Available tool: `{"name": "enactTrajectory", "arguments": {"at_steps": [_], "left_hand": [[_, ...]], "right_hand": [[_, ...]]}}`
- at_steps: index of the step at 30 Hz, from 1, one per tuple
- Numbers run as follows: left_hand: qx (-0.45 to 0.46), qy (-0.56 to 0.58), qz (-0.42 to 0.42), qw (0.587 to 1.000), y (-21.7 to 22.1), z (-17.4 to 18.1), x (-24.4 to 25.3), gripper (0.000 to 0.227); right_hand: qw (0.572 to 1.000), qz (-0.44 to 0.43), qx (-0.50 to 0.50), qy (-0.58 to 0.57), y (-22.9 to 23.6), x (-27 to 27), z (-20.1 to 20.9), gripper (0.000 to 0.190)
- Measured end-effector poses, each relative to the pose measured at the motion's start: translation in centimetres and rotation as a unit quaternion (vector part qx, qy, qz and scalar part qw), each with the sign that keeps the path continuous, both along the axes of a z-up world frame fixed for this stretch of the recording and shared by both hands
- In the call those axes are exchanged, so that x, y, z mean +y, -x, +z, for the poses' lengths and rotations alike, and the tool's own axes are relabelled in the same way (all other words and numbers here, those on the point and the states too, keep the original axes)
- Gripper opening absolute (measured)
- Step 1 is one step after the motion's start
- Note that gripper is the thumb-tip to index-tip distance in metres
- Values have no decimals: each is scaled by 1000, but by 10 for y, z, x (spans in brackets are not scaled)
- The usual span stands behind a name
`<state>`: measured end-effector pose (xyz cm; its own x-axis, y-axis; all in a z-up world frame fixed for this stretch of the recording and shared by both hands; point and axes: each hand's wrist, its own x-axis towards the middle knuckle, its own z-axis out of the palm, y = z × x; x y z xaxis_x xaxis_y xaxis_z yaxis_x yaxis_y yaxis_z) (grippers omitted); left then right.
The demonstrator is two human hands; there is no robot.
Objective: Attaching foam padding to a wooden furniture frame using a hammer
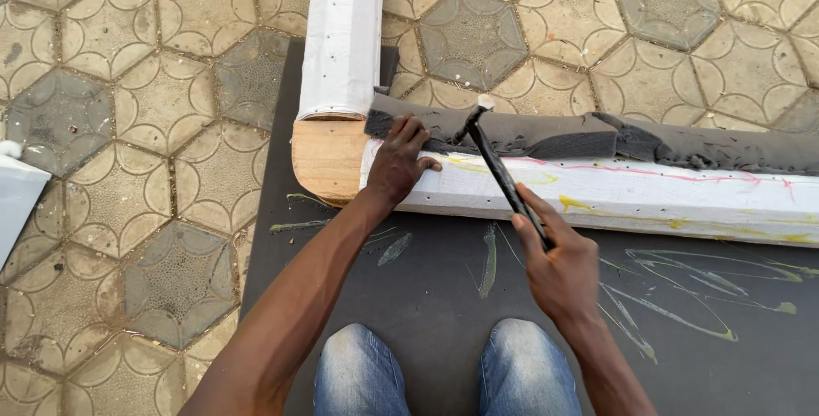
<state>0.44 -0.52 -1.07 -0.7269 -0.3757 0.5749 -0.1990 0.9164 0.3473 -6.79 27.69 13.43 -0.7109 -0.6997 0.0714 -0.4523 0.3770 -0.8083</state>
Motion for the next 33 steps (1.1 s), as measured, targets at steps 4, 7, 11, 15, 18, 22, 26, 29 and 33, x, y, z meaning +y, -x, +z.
{"name": "enactTrajectory", "arguments": {"at_steps": [4,7,11,15,18,22,26,29,33], "left_hand": [[8,59,-10,998,0,-4,-2,46],[23,64,-5,998,4,-21,-7,41],[21,66,3,998,7,-37,-12,41],[42,39,3,998,7,-36,-14,40],[46,22,3,999,0,-20,-2,37],[51,24,8,998,4,-24,-9,40],[62,20,6,998,7,-33,-13,42],[60,3,4,998,2,-20,-1,43],[52,6,14,999,4,-3,-3,41]], "right_hand": [[995,6,96,-25,2,-32,-18,38],[993,24,112,-36,4,-39,-18,38],[994,22,106,-3,-1,-35,4,35],[992,20,126,17,2,-42,-15,33],[992,49,115,-11,6,-41,-26,34],[990,-20,117,75,9,-32,-13,37],[959,-46,131,248,-2,-36,-3,37],[972,-5,172,161,2,-36,-40,31],[985,22,146,89,6,-37,-21,34]]}}
